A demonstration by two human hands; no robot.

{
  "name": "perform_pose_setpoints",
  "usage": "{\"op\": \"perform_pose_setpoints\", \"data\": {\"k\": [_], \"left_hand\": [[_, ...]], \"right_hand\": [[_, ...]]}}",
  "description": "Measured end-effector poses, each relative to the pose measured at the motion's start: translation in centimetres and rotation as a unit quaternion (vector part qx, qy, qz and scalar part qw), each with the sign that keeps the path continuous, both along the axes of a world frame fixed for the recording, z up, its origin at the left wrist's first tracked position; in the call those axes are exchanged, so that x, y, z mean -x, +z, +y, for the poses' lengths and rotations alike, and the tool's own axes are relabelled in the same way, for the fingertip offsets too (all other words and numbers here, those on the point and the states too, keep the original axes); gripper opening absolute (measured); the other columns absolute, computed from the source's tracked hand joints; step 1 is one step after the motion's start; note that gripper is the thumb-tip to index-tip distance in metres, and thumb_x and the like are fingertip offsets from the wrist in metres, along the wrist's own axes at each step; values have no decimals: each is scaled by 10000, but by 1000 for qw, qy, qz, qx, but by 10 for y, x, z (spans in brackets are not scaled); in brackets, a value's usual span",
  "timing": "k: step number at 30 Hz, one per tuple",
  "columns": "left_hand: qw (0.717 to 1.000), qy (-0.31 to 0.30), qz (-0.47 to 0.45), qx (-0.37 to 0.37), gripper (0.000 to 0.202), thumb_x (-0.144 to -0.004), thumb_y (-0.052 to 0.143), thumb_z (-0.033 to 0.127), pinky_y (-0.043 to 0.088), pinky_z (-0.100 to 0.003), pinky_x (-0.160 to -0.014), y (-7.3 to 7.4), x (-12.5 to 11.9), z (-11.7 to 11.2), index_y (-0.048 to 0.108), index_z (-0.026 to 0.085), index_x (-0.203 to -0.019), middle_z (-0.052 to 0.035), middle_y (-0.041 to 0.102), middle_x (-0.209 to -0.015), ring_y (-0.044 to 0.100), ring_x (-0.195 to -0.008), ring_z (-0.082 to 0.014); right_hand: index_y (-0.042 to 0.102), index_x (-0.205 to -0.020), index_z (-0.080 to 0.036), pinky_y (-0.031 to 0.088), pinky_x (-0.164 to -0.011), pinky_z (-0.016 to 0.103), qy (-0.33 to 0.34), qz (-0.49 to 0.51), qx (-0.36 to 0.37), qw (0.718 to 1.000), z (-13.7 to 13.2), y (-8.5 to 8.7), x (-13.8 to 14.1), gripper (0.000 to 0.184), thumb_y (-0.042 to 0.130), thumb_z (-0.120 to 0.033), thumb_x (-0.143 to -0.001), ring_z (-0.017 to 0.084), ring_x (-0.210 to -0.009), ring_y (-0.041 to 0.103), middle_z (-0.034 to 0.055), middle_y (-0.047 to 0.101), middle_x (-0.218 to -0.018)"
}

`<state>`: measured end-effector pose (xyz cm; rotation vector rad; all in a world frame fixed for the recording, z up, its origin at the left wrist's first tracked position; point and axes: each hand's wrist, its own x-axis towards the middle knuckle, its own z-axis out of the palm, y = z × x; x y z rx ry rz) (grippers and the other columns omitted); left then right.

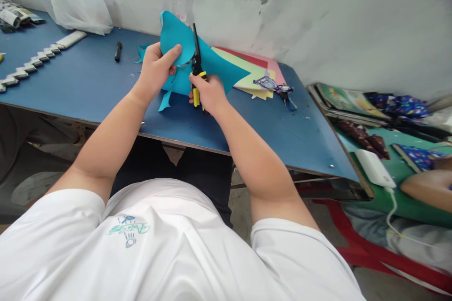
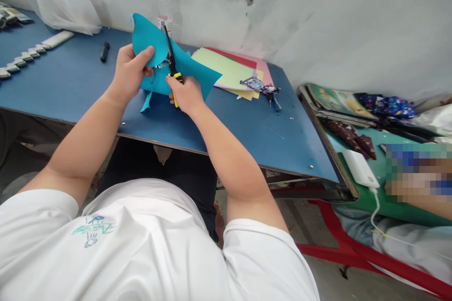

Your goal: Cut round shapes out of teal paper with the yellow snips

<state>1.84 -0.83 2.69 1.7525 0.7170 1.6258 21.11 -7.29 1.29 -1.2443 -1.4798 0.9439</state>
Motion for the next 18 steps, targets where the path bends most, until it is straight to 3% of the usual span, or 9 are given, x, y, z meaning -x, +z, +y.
{"op": "perform_pose_setpoints", "data": {"k": [8, 12, 18], "left_hand": [[997, 65, 5, -42, 833, -936, 675, 1079, 338, -411, -536, -1, -3, 2, 510, 296, -703, -7, 490, -582, 429, -529, -186], [993, 96, 24, -59, 829, -994, 606, 1077, 346, -411, -552, -2, -1, 4, 484, 305, -719, 6, 474, -576, 430, -553, -179], [992, 96, 32, -80, 812, -989, 691, 1021, 353, -420, -541, -2, 0, 3, 477, 298, -689, -14, 445, -589, 474, -598, -219]], "right_hand": [[667, -782, -277, 648, -562, 310, 12, 12, 19, 1000, 1, 0, 0, 512, 889, -665, -1032, 210, -590, 750, 10, 734, -665], [659, -788, -276, 652, -564, 293, 6, 26, 14, 1000, 1, -1, 3, 481, 868, -617, -1055, 202, -590, 749, 2, 725, -644], [651, -809, -278, 655, -595, 304, 18, 35, 22, 999, 3, -2, 1, 469, 884, -612, -1041, 215, -625, 774, 11, 742, -697]]}}
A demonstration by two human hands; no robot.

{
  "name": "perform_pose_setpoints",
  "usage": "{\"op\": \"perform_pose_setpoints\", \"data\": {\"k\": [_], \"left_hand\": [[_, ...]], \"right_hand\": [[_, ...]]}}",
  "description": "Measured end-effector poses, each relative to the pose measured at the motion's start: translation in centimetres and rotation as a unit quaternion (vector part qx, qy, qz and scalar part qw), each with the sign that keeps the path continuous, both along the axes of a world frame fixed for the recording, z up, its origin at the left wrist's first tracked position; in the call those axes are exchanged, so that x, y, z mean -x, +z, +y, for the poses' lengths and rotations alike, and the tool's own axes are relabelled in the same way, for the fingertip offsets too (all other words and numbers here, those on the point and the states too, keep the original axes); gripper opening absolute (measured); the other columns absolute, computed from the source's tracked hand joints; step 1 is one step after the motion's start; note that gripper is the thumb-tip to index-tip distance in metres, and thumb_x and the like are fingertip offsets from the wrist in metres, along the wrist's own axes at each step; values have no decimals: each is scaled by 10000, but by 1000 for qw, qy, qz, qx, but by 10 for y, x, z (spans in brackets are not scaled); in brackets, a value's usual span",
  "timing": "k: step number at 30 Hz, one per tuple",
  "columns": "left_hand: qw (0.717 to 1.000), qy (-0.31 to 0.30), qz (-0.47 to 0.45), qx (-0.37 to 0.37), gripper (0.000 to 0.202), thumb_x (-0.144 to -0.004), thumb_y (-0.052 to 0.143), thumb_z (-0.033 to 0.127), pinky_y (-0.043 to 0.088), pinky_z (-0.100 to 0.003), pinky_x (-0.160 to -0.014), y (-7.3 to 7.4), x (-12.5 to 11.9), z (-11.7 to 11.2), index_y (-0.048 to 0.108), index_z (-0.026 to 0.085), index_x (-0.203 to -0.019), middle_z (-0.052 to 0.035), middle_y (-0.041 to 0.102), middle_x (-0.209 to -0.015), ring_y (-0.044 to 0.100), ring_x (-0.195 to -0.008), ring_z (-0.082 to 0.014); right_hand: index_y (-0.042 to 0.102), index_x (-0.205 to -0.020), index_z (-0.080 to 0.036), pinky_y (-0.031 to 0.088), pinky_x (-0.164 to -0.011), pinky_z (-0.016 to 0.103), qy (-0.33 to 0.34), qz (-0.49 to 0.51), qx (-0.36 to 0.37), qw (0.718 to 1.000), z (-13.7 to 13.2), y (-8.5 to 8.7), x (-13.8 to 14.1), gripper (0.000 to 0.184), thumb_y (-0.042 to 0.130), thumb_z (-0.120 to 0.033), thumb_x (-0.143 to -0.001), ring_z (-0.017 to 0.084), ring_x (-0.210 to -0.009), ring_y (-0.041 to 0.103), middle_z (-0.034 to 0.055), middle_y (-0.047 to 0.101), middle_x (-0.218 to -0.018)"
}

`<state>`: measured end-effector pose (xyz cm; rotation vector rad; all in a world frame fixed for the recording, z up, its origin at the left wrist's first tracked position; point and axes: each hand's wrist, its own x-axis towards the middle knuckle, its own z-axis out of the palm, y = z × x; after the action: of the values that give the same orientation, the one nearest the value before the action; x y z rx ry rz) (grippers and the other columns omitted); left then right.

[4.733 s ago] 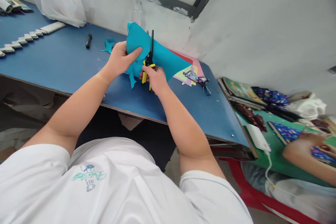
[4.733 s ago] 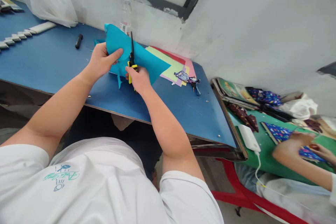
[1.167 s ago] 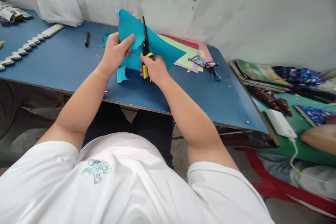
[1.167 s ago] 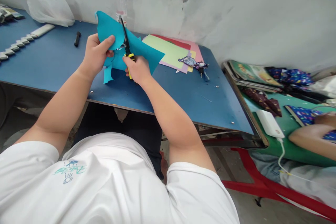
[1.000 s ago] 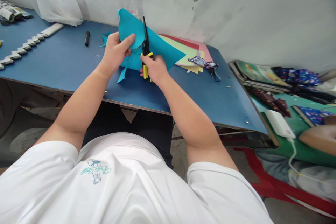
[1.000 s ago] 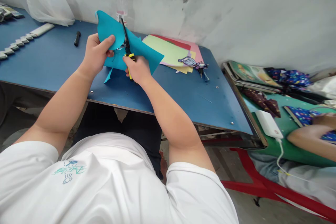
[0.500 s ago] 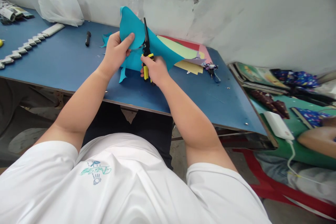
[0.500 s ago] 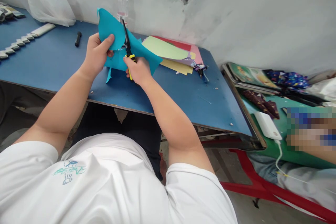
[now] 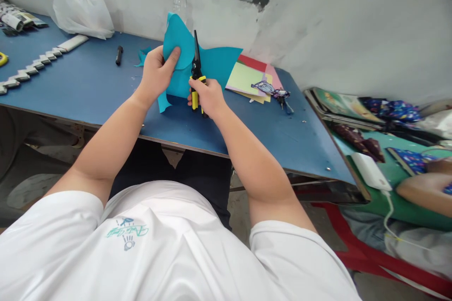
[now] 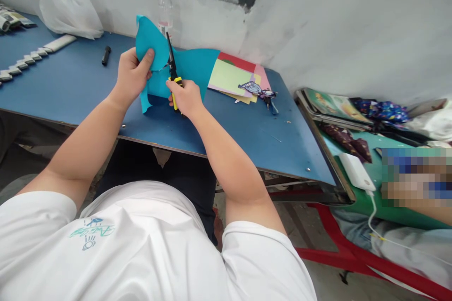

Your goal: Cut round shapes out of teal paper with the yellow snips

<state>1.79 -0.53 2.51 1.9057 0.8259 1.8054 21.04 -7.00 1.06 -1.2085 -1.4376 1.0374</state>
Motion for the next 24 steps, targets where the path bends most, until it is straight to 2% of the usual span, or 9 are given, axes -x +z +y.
{"op": "perform_pose_setpoints", "data": {"k": [7, 16, 20, 24], "left_hand": [[1000, -7, -4, -6, 802, -970, 748, 983, 433, -407, -546, -3, -1, 3, 487, 299, -642, -27, 453, -581, 505, -622, -239], [1000, -2, 14, -5, 829, -987, 702, 1018, 382, -427, -584, -3, -2, 0, 463, 302, -644, -25, 439, -607, 473, -644, -233], [999, -6, 33, -18, 798, -1018, 679, 1011, 369, -415, -587, -6, 1, 7, 461, 321, -681, 6, 417, -580, 428, -649, -212], [999, -5, 32, -31, 771, -1045, 671, 984, 377, -422, -598, -10, 2, 15, 470, 326, -697, 13, 421, -559, 434, -663, -213]], "right_hand": [[719, -856, -264, 663, -672, 317, 1, 0, -3, 1000, 6, -4, -2, 439, 873, -638, -1026, 236, -729, 825, 16, 775, -764], [729, -890, -255, 686, -722, 340, 5, -2, -11, 1000, 11, -8, -4, 518, 861, -739, -1019, 248, -748, 836, 29, 776, -796], [721, -869, -260, 692, -701, 347, 15, -5, -14, 1000, 15, -12, -6, 582, 875, -808, -986, 251, -724, 833, 32, 768, -791], [724, -861, -260, 674, -664, 346, 15, -3, -17, 1000, 17, -14, -6, 565, 883, -786, -991, 251, -712, 827, 32, 763, -783]]}}
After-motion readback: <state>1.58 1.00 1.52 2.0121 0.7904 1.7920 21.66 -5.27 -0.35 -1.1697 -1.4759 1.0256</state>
